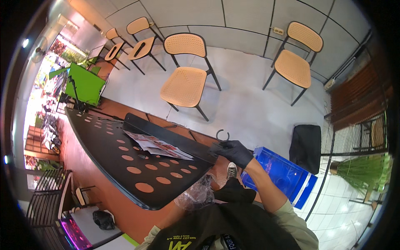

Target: The person assembles a music stand by attaching a perforated metal sheet to a tripod base. They then place a black bag on a wall hook and flip a light switch. Finally, they attach a microphone to the stand and adjust its position.

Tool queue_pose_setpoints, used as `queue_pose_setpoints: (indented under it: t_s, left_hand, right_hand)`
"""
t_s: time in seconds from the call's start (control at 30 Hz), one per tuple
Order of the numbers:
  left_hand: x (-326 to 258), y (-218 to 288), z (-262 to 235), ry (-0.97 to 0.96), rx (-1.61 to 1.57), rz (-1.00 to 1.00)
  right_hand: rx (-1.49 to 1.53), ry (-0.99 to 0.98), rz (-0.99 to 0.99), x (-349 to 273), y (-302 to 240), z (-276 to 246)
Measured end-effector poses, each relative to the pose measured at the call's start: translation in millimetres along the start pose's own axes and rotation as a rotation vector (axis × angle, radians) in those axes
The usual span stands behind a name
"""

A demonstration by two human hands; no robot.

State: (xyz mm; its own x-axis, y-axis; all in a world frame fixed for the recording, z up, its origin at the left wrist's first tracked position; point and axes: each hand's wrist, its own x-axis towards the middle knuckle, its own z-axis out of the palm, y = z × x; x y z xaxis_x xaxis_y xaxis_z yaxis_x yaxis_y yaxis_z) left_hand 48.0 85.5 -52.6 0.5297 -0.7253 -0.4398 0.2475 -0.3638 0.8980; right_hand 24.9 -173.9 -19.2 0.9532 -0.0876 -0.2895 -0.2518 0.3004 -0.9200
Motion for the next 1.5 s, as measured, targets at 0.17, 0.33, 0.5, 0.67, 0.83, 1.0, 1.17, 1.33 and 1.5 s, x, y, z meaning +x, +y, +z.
queue_pose_setpoints:
  t_s: [0.17,0.33,0.5,0.67,0.83,1.0,1.17,1.33,1.5]
  left_hand:
    - [4,43,14,0.037,-0.541,-0.182]
    - [5,74,25,0.01,-0.71,-0.252]
    - [11,90,38,-0.014,-0.792,-0.283]
    - [16,91,49,-0.013,-0.817,-0.276]
    - [15,104,49,-0.009,-0.836,-0.294]
    - [11,115,48,0.01,-0.846,-0.322]
    - [14,74,47,0.058,-0.8,-0.221]
    - [3,102,44,0.039,-0.642,-0.234]
    - [-5,55,37,0.079,0.014,0.048]
  right_hand:
    - [-0.092,-0.026,0.045,14,3,-3]
    - [-0.291,0.009,0.018,5,-30,15]
    - [-0.547,0.029,-0.014,9,-13,20]
    - [-0.549,0.091,-0.132,9,-8,23]
    - [-0.163,0.026,-0.126,21,17,17]
    - [-0.234,0.043,-0.097,16,12,20]
    - [-0.402,0.071,-0.02,7,-16,29]
    - [-0.349,0.191,-0.158,3,1,31]
    - [-0.374,0.219,-0.025,6,-9,37]
